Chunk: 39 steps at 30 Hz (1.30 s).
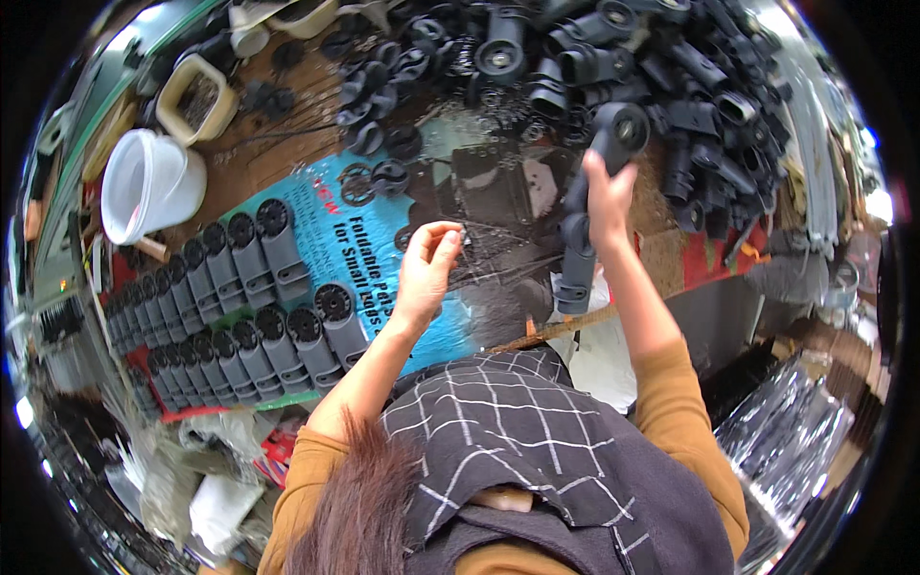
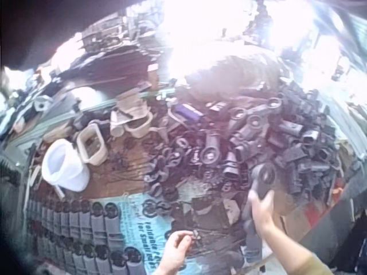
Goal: The person repeatedly picks up small black plastic components from a cluttered workbench, fits them together by hand, and places the assembled units aside. The hands handle the parts one at a time, turning them over and pressing them into place without using tools.
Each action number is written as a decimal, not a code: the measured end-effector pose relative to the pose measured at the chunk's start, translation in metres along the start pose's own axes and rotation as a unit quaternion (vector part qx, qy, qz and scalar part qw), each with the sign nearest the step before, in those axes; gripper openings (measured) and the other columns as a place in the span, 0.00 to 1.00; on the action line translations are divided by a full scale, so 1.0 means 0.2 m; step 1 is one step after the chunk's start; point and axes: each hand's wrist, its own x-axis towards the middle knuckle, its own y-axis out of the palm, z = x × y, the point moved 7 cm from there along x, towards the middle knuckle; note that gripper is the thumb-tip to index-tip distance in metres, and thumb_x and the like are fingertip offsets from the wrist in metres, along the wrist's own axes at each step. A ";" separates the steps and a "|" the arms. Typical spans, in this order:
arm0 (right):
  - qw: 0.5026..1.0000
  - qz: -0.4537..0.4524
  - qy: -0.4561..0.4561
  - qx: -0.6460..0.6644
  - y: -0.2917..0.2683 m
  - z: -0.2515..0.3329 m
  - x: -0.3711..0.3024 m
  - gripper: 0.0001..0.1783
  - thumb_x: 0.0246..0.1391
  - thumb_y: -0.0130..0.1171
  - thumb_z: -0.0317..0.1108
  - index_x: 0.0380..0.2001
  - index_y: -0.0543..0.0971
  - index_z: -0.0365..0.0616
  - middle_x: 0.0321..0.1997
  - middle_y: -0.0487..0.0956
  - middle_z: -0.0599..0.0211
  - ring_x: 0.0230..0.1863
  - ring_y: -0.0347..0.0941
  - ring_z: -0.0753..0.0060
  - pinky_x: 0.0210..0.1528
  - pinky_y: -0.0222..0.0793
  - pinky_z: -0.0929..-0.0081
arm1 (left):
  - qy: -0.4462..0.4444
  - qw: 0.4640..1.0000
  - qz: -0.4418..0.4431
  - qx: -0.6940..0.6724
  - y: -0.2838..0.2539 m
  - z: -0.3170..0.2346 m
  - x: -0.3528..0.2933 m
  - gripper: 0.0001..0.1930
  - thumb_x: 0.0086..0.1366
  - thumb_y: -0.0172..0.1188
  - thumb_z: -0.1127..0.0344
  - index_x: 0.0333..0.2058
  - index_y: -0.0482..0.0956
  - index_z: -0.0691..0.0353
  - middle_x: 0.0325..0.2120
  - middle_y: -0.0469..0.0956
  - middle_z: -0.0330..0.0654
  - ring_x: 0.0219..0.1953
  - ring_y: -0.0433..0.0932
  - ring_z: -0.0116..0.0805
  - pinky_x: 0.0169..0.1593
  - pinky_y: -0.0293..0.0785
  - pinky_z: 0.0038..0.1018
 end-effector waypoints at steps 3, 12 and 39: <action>0.961 0.260 -0.078 -0.058 0.18 0.07 -0.54 0.41 0.43 0.67 0.48 0.54 0.62 0.35 0.47 0.74 0.52 0.49 0.72 0.61 0.54 0.66 0.64 | 0.031 0.998 -0.025 -0.049 -0.03 -0.04 -0.01 0.22 0.69 0.51 0.51 0.54 0.69 0.60 0.44 0.75 0.39 0.46 0.74 0.30 0.48 0.71 0.26; 0.903 0.387 -0.111 -0.148 0.73 -0.07 -0.51 0.10 0.57 0.56 0.34 0.33 0.79 0.38 0.29 0.78 0.65 0.31 0.74 0.75 0.33 0.70 0.73 | 0.110 0.978 -0.060 0.164 -0.30 0.08 -0.06 0.20 0.65 0.56 0.51 0.48 0.78 0.60 0.42 0.77 0.43 0.46 0.76 0.35 0.50 0.69 0.26; 0.841 0.508 0.090 0.164 0.55 0.16 -0.87 0.13 0.59 0.56 0.32 0.45 0.79 0.39 0.41 0.79 0.75 0.38 0.70 0.88 0.42 0.65 0.86 | -0.032 0.999 -0.003 -0.041 -0.24 -0.03 -0.18 0.12 0.59 0.64 0.69 0.42 0.79 0.63 0.31 0.79 0.34 0.30 0.73 0.19 0.35 0.71 0.17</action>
